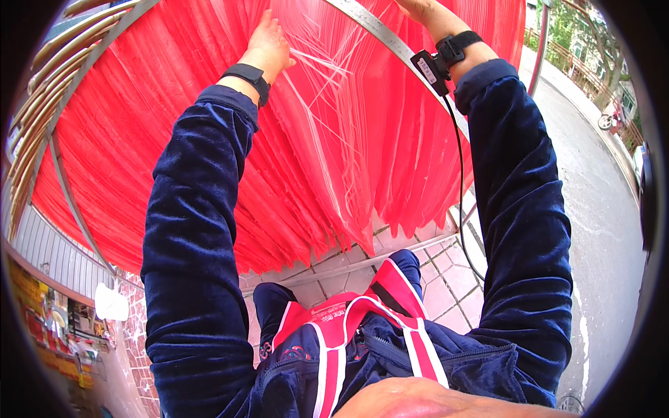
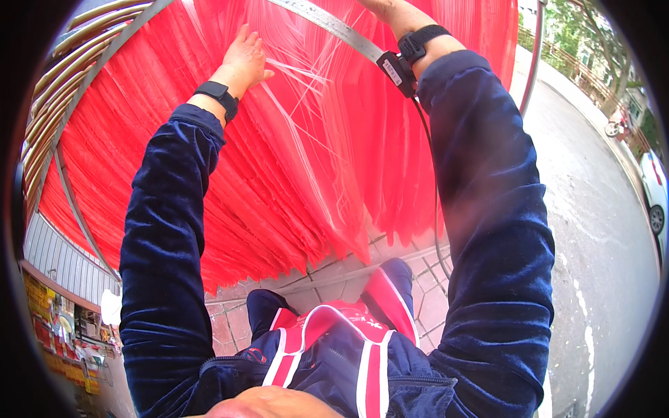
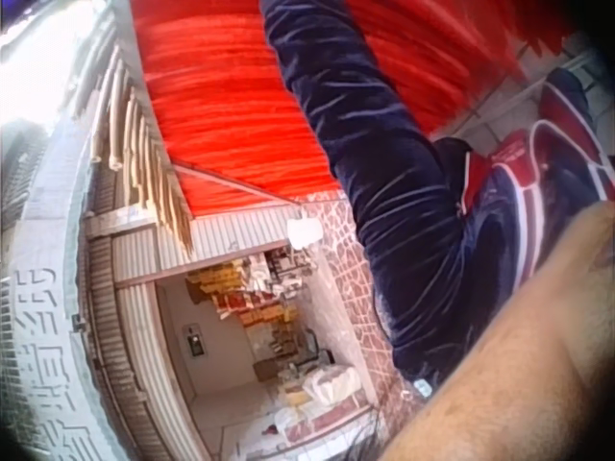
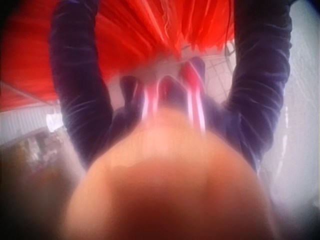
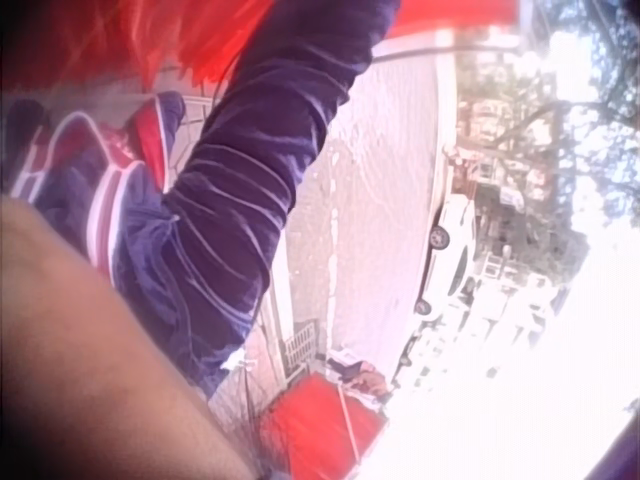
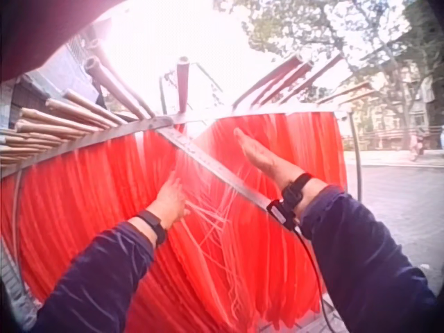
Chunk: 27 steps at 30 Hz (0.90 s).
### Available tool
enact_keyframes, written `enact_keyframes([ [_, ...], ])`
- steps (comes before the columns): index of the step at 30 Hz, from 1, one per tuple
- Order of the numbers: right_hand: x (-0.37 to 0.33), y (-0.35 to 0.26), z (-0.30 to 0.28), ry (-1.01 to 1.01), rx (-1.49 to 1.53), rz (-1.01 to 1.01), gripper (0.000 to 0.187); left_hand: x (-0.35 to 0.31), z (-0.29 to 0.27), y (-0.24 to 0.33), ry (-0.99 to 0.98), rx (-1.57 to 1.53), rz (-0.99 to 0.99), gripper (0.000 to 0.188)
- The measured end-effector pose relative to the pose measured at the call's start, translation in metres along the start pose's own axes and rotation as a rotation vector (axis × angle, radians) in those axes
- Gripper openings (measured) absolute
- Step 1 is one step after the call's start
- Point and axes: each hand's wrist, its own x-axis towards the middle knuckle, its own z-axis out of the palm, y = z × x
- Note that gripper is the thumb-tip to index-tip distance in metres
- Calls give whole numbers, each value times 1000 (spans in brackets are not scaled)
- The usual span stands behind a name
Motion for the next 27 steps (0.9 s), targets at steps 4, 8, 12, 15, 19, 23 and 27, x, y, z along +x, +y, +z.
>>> enact_keyframes([
  [4, 3, 1, 15, 43, -221, -79, 42, 0, -5, 12, 57, -2, 5, 64],
  [8, -46, -30, 38, 175, 57, -286, 34, -4, -10, 22, 195, -22, 9, 67],
  [12, -121, -54, 94, 34, 557, -255, 41, -6, -19, 36, 167, 82, 54, 61],
  [15, -109, -40, 131, 31, 554, 15, 55, -4, -19, 47, 199, -39, 159, 52],
  [19, -83, -9, 162, 97, 440, 73, 61, -3, -11, 76, 270, 50, 119, 52],
  [23, -65, 10, 177, 128, 406, 51, 65, 6, -1, 88, 150, -68, 132, 53],
  [27, -43, 16, 194, 125, 510, 174, 73, 4, 15, 95, 207, -33, 150, 55],
])
